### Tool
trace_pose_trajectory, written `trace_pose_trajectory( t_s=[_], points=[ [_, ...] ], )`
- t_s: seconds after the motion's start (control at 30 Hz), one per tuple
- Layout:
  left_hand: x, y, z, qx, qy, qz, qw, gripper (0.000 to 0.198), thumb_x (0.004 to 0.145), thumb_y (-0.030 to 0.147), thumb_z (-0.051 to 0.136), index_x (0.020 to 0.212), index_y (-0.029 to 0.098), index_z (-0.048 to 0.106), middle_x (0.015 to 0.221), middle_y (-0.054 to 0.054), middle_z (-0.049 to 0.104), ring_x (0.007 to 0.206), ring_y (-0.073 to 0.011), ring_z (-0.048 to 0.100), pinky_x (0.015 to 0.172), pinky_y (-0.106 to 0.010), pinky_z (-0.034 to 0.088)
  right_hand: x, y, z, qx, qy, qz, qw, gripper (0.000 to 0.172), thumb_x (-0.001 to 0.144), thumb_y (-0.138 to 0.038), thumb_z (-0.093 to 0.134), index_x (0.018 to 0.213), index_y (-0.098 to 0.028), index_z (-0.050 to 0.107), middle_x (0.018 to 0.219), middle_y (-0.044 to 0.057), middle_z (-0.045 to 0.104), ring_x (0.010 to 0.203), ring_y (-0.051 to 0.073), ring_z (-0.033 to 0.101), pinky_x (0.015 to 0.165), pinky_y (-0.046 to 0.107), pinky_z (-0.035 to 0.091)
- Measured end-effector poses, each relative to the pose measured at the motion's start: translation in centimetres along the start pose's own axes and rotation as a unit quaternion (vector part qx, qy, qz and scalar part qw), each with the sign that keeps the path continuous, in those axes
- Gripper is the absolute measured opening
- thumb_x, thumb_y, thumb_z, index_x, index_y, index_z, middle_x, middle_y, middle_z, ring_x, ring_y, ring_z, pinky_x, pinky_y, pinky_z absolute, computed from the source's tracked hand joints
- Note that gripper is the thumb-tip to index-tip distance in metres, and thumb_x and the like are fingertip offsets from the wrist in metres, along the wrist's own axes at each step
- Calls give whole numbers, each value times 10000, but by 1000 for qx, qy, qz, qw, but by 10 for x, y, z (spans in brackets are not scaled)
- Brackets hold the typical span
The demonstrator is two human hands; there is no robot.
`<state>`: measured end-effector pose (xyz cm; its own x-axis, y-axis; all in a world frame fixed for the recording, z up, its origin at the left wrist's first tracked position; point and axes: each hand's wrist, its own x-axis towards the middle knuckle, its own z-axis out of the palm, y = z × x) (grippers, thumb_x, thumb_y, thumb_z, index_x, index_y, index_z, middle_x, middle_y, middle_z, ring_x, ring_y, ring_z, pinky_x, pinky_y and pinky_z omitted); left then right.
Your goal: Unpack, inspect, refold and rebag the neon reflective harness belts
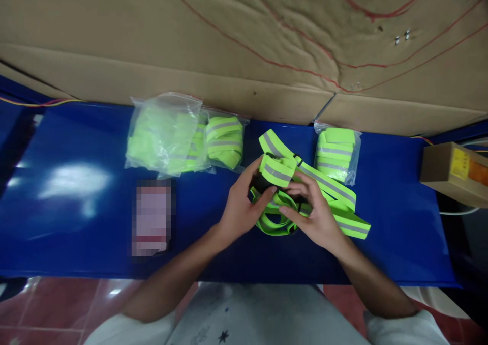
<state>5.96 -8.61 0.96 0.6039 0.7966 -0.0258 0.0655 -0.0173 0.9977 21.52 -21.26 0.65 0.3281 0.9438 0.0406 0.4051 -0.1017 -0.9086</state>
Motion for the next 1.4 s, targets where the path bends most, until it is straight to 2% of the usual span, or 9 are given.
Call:
trace_pose_trajectory(
  t_s=[0.1, 0.2, 0.27, 0.4, 0.67, 0.77, 0.9, 1.0, 1.4],
  points=[
    [-3, 5, -1, 45, -87, -10, 995, 663, 876, 248, 754, 1507, 270, 550, 1396, -77, 680, 1281, -284, 643, 1142, -366, 448, 3, -3, -5, -126, 100, -65, 985, 847, 900, -413, 786, 1584, -275, 306, 1534, 175, 490, 1354, 330, 574, 1074, 547, 559],
    [-7, 8, -1, 95, -162, -14, 982, 746, 908, 248, 703, 1598, 290, 420, 1225, -62, 736, 1112, -248, 712, 975, -309, 524, 6, -5, -14, -190, 140, -103, 966, 489, 968, -330, 685, 1423, -283, 514, 1415, 134, 587, 1368, 329, 556, 1079, 546, 542],
    [-9, 10, -2, 126, -156, 5, 980, 690, 923, 236, 670, 1572, 270, 437, 1214, -66, 727, 1095, -232, 713, 959, -297, 521, 8, -3, -21, -168, 174, -83, 967, 334, 1002, -290, 607, 1332, -265, 565, 1323, 117, 640, 1272, 298, 620, 1021, 504, 564],
    [-8, 6, -3, 162, -98, 50, 981, 433, 915, 204, 660, 1342, 243, 599, 1266, -76, 704, 1170, -237, 688, 1035, -314, 498, 10, 2, -26, -136, 216, -32, 966, 291, 1010, -301, 580, 1293, -235, 579, 1268, 110, 669, 1132, 266, 680, 935, 447, 582],
    [-7, -14, -1, 286, -57, 93, 952, 308, 906, 227, 679, 1210, 216, 633, 1103, -97, 727, 1071, -266, 717, 946, -356, 554, 8, 1, -25, -206, 176, -34, 962, 253, 1014, -337, 606, 1254, -260, 627, 1123, 66, 742, 967, 230, 720, 833, 383, 597],
    [-7, -15, -4, 320, -52, 150, 934, 275, 932, 224, 664, 1203, 206, 619, 1070, -94, 740, 1030, -252, 742, 903, -338, 585, 8, -3, -27, -290, 189, -91, 934, 388, 989, -377, 651, 1347, -246, 580, 1291, 131, 691, 1197, 313, 662, 972, 483, 533],
    [-6, -15, -5, 347, -92, 236, 903, 208, 968, 207, 617, 1172, 180, 583, 1030, -93, 753, 943, -239, 766, 819, -343, 629, 8, -13, -24, -397, 10, -221, 891, 610, 969, -474, 692, 1502, -261, 482, 1524, 121, 578, 1458, 350, 477, 1202, 562, 317],
    [-5, -13, -6, 358, -107, 273, 886, 185, 985, 196, 593, 1164, 169, 553, 1031, -99, 756, 929, -231, 774, 804, -348, 650, 9, -14, -24, -406, -106, -224, 880, 620, 1029, -450, 609, 1570, -221, 409, 1543, 91, 580, 1491, 292, 455, 1277, 549, 180],
    [-7, 0, -11, 406, -167, 274, 856, 268, 1014, 242, 599, 1246, 149, 504, 1107, -116, 754, 930, -244, 787, 764, -342, 653, 11, 0, -30, -416, -69, -278, 863, 509, 1003, -438, 619, 1413, -139, 590, 1246, 126, 744, 1195, 286, 655, 1184, 533, 353]
  ],
)
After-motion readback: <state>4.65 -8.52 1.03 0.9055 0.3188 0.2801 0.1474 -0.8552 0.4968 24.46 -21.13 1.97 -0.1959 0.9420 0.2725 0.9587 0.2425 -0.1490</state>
